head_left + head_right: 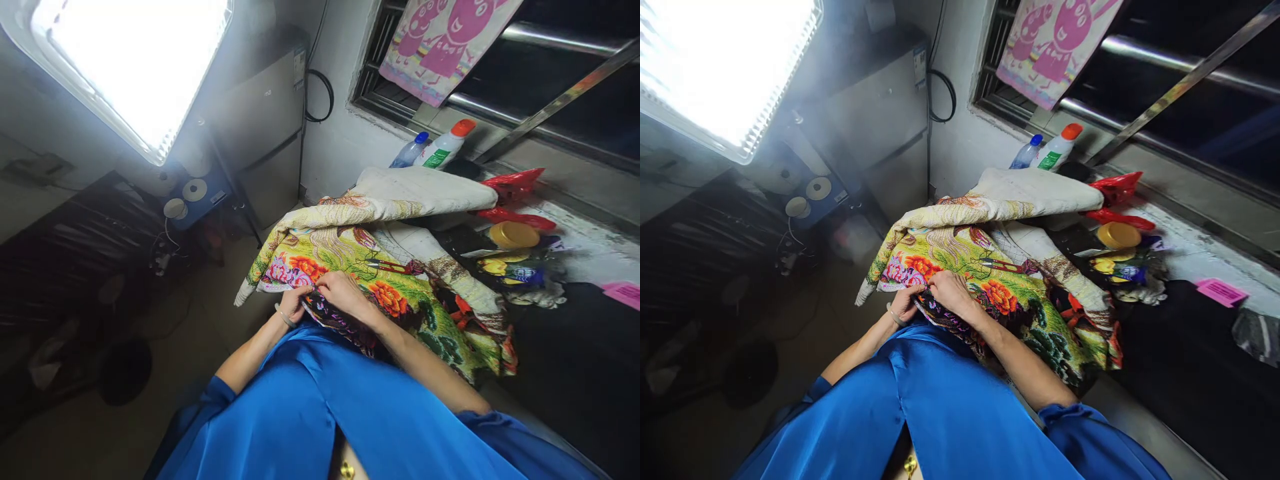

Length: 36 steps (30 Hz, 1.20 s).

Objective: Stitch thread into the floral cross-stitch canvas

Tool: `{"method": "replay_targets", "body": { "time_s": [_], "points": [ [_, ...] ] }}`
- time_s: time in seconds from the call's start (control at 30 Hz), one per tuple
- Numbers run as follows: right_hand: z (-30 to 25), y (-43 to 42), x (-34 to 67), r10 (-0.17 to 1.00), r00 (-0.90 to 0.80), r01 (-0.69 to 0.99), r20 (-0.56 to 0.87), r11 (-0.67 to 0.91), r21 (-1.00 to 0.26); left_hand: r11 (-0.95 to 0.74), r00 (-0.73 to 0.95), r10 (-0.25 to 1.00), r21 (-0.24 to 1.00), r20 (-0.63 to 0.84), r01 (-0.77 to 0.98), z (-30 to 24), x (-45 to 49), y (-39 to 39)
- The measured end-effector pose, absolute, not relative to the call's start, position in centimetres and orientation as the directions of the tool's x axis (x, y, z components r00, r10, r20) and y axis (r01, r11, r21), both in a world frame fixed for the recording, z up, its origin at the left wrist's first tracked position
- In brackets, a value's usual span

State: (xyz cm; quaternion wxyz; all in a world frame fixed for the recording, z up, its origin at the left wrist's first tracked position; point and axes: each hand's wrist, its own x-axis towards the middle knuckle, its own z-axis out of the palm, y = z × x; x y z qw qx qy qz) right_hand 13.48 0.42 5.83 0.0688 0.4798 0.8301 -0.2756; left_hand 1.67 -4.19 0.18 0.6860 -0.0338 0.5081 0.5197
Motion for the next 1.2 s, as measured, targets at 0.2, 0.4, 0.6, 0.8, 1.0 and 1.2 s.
{"method": "replay_targets", "body": {
  "time_s": [0.2, 0.4, 0.6, 0.8, 1.0, 1.2],
  "points": [
    [6.9, -0.2, 12.5, 0.779, -0.468, 0.883, -0.417, 0.396, -0.251, 0.485, -0.037, 0.667, 0.472, -0.744, -0.736, 0.0, 1.6, -4.2],
    [6.9, -0.3, 12.3, 0.781, -0.453, 0.891, -0.429, 0.386, -0.238, 0.484, -0.041, 0.666, 0.473, -0.745, -0.736, -0.1, 1.7, -4.1],
    [5.7, -0.5, 12.6, 0.838, -0.408, 0.897, -0.361, 0.296, -0.328, 0.477, -0.017, 0.663, 0.439, -0.749, -0.762, -0.7, 1.5, -4.1],
    [3.2, -1.0, 13.6, 0.893, -0.329, 0.780, -0.308, 0.073, -0.622, 0.559, 0.015, 0.611, 0.419, -0.791, -0.716, -1.1, 1.3, -3.8],
    [1.6, -1.3, 14.1, 0.913, -0.315, 0.570, -0.258, -0.036, -0.821, 0.606, 0.070, 0.589, 0.383, -0.805, -0.697, -0.8, 1.4, -3.5],
    [1.1, -1.2, 14.0, 0.916, -0.309, 0.505, -0.257, -0.070, -0.860, 0.613, 0.120, 0.588, 0.344, -0.800, -0.711, -1.0, 1.1, -3.4]
  ]
}}
